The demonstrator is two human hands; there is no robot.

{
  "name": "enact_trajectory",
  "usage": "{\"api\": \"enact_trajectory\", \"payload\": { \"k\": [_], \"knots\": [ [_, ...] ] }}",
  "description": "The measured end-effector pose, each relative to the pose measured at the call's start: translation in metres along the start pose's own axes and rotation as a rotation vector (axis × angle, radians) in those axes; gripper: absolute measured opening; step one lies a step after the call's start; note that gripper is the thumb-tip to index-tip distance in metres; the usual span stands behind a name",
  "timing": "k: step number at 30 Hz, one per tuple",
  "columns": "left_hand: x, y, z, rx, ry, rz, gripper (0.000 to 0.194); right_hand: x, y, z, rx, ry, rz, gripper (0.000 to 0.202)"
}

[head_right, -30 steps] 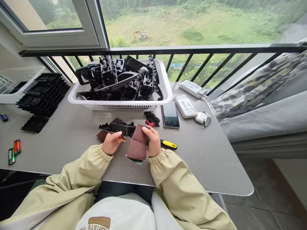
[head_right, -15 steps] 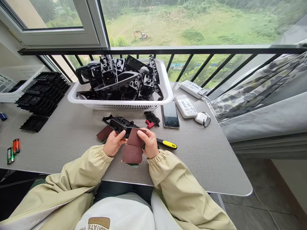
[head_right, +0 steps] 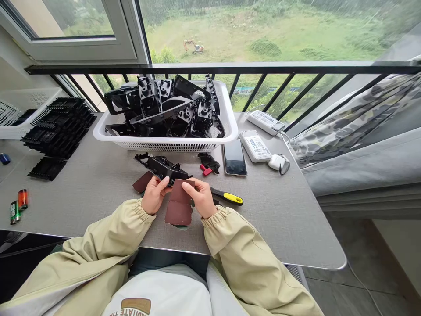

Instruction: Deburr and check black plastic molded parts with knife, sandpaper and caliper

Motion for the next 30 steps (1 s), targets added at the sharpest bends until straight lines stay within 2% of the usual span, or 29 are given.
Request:
{"api": "enact_trajectory", "payload": {
  "k": [9, 12, 16, 20, 26, 30],
  "knots": [
    [-0.007, 0.002, 0.003, 0.194, 0.040, -0.135, 0.049, -0.005, 0.007, -0.007, -0.223, 0.112, 0.149, 0.027],
    [-0.007, 0.003, 0.006, 0.291, 0.056, -0.207, 0.044, -0.005, 0.008, -0.010, -0.292, 0.099, 0.171, 0.025],
    [-0.007, 0.002, 0.006, 0.373, 0.085, -0.316, 0.037, -0.004, 0.010, -0.007, -0.333, 0.055, 0.122, 0.027],
    [-0.008, 0.001, 0.004, 0.379, 0.072, -0.313, 0.037, -0.001, 0.013, 0.000, -0.325, 0.018, 0.068, 0.029],
    [-0.009, -0.001, 0.003, 0.450, 0.099, -0.364, 0.037, -0.001, 0.010, -0.003, -0.324, 0.084, -0.004, 0.032],
    [-0.007, 0.001, 0.003, 0.322, 0.052, -0.261, 0.043, 0.002, 0.010, 0.003, -0.287, 0.012, -0.024, 0.030]
  ]
}}
Point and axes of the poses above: each hand's wrist, its own x-axis towards the middle knuckle, its own z-axis out of the back of the hand, y = z × x, the point moved 4 cm from there along x, towards the middle knuckle, and after that the axes turned 2 degrees about -y, right-handed, at the moved point
